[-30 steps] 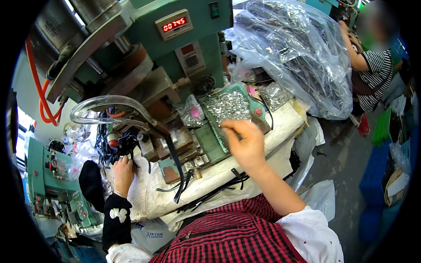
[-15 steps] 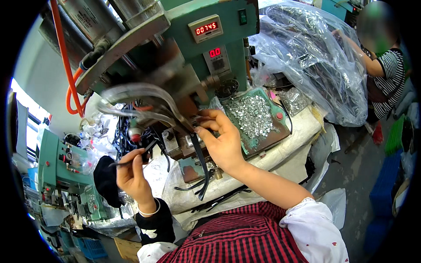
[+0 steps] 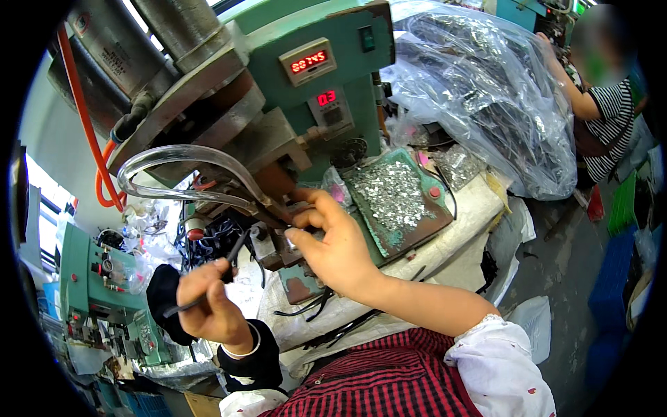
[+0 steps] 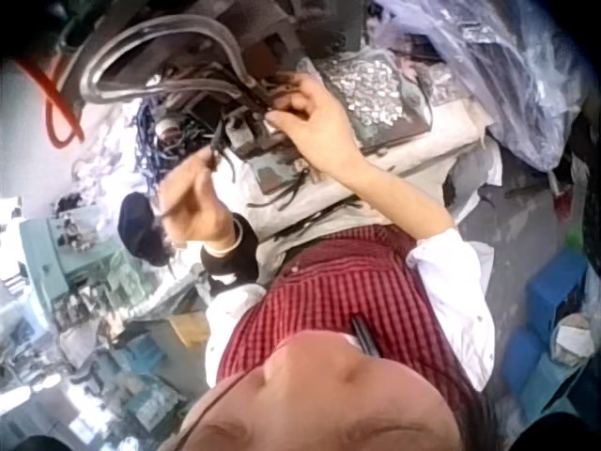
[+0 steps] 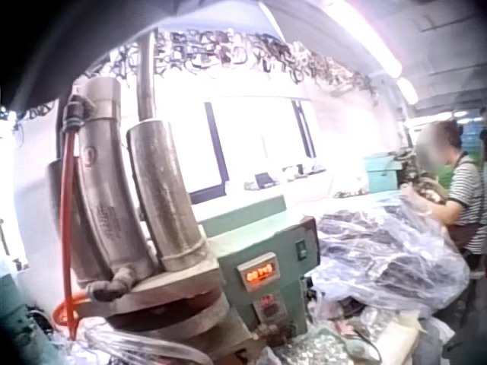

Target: The person repeatedly picks small metal components and black cable pieces, places them into a press machine, and removes the assembled units. The process is continuous and repetitive, with the person handling materials one at a time.

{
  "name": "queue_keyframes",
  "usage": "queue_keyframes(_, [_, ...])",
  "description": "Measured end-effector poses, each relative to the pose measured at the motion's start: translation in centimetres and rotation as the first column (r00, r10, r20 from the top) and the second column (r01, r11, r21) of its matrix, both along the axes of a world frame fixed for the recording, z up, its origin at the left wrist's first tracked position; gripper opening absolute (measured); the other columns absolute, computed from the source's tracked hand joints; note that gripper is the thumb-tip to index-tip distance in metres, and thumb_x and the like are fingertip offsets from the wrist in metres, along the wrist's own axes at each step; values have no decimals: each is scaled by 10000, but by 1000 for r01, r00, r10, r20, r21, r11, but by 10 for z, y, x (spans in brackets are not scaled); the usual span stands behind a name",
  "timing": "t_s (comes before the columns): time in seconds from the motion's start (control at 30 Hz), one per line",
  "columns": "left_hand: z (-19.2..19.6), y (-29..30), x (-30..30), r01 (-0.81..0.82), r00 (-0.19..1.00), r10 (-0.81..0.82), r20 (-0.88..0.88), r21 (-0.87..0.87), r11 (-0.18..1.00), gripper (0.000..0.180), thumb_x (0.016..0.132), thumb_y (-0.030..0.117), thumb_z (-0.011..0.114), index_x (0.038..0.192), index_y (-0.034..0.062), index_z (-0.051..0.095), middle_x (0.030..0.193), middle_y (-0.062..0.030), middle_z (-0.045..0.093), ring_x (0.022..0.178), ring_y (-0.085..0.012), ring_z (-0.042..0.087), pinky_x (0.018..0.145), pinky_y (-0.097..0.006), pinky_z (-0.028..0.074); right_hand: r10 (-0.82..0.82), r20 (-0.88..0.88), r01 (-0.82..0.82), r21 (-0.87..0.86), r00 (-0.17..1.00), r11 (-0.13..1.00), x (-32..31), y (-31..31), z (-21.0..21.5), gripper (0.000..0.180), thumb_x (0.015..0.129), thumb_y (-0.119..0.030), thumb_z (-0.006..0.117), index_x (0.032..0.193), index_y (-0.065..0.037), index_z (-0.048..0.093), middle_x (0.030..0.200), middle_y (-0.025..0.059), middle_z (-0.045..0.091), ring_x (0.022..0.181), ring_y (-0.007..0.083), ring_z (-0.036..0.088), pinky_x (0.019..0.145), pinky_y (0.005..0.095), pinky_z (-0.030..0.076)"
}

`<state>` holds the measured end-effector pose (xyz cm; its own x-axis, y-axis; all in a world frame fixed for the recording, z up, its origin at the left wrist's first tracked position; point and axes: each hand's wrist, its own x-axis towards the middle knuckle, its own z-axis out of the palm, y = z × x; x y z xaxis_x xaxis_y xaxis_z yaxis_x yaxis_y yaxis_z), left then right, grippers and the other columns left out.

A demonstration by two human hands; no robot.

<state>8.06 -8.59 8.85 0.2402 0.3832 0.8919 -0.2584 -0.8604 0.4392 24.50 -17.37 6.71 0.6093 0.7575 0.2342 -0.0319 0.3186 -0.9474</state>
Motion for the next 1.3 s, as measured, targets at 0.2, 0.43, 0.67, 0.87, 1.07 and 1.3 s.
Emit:
queue_keyframes(0.2, [14, 35, 15, -41, 997, 48, 56, -133, 990, 124, 982, 71, 605, 970, -51, 626, 893, -168, 688, 754, -180, 656, 553, -256, 554, -205, 272, 168, 154, 940, 974, 0, 8, -25, 524, 858, -9, 694, 1332, 23, 472, 911, 100, 715, 878, 144, 656, 850, 281, 488])
queue_keyframes(0.43, [12, 12, 14, 19, 998, -12, 58, -133, 991, 73, 958, 11, 601, 992, -51, 619, 882, -184, 692, 708, -206, 644, 648, -301, 564, 159, -120, -160, 4, 980, 987, 4, -17, 18, 623, 890, 24, 622, 1455, 20, 361, 1143, 177, 664, 1154, 183, 601, 911, 263, 486])
queue_keyframes(0.67, [-17, -34, 29, -19, 918, 194, -346, 450, 893, 227, 726, 39, 844, 902, 71, 704, 873, -87, 729, 622, -173, 655, 519, -274, 470, -83, 844, 496, -229, 530, 837, 61, -65, -19, 450, 763, -132, 774, 1189, -41, 659, 1121, 182, 655, 1103, 385, 575, 975, 481, 457])
queue_keyframes(0.87, [-49, -18, 50, 79, 963, 57, -265, 475, 876, 232, 762, 39, 809, 953, 74, 682, 917, -109, 726, 542, -186, 566, 473, -290, 403, -273, 921, 770, -43, 277, 636, 99, -95, -102, 316, 656, -157, 849, 892, -38, 675, 902, 139, 657, 899, 346, 609, 813, 460, 493])
queue_keyframes(1.07, [-68, -12, 41, 72, 963, 45, -266, 413, 908, 110, 827, 39, 702, 935, 17, 700, 853, -146, 680, 701, -299, 620, 630, -410, 506, -386, 859, 725, 26, 336, 689, 120, -49, -107, 102, 742, -155, 712, 745, -83, 641, 771, 92, 621, 838, 302, 609, 716, 443, 519])
queue_keyframes(1.3, [-32, -58, 61, -46, 981, 128, -144, 468, 882, 51, 913, 60, 726, 917, 12, 709, 883, -170, 721, 701, -293, 689, 655, -334, 565, -124, 970, 517, -2, 209, 856, 106, -31, -125, 284, 766, -170, 664, 1041, -98, 667, 1268, 184, 567, 1334, 362, 450, 769, 470, 498])
